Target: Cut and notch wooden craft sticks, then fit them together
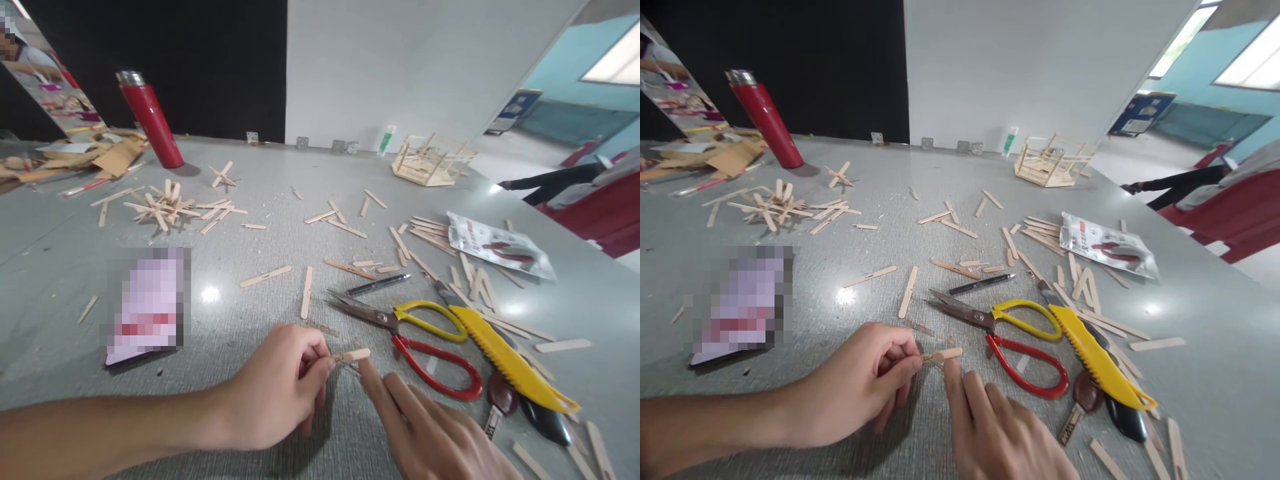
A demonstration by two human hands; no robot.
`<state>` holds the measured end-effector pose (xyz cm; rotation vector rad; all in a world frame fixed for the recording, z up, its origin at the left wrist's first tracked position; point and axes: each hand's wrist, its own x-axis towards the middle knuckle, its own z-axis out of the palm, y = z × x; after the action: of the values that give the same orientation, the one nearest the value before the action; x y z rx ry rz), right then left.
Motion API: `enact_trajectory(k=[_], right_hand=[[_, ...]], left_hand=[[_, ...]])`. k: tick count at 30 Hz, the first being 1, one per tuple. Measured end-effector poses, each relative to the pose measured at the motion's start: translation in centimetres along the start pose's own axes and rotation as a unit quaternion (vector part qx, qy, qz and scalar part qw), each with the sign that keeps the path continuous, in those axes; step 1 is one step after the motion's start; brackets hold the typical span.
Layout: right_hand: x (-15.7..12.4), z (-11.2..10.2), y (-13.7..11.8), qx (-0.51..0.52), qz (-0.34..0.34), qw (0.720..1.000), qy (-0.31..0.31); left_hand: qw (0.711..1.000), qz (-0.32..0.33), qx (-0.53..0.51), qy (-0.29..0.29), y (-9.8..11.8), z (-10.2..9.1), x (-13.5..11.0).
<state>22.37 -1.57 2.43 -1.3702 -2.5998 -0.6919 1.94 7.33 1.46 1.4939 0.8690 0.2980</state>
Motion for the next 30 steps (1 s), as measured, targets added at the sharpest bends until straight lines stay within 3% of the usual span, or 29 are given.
enact_trajectory(k=[6,11,22,26,30], right_hand=[[-0.5,0.4,-0.3,-0.035,-0.030,0.999,-0.028],[0.1,0.2,-0.7,-0.058,-0.040,0.997,-0.013],[0.0,1.1,0.5,0.052,0.017,0.998,-0.013],[-1.2,1.3,2.3,0.067,0.124,0.990,0.019],[-2.3,1.1,6.4,0.028,0.296,0.952,-0.073]], left_hand=[[1.000,-0.009,-0.010,-0.006,-0.3,-0.1,0.0],[1.000,-0.008,-0.016,-0.010,-0.5,0.0,0.1],[0.998,0.003,-0.057,0.010,-0.4,0.2,0.3],[0.997,-0.004,-0.066,0.032,-0.1,0.0,0.6],[0.999,-0.009,-0.049,0.015,0.1,-0.8,0.8]])
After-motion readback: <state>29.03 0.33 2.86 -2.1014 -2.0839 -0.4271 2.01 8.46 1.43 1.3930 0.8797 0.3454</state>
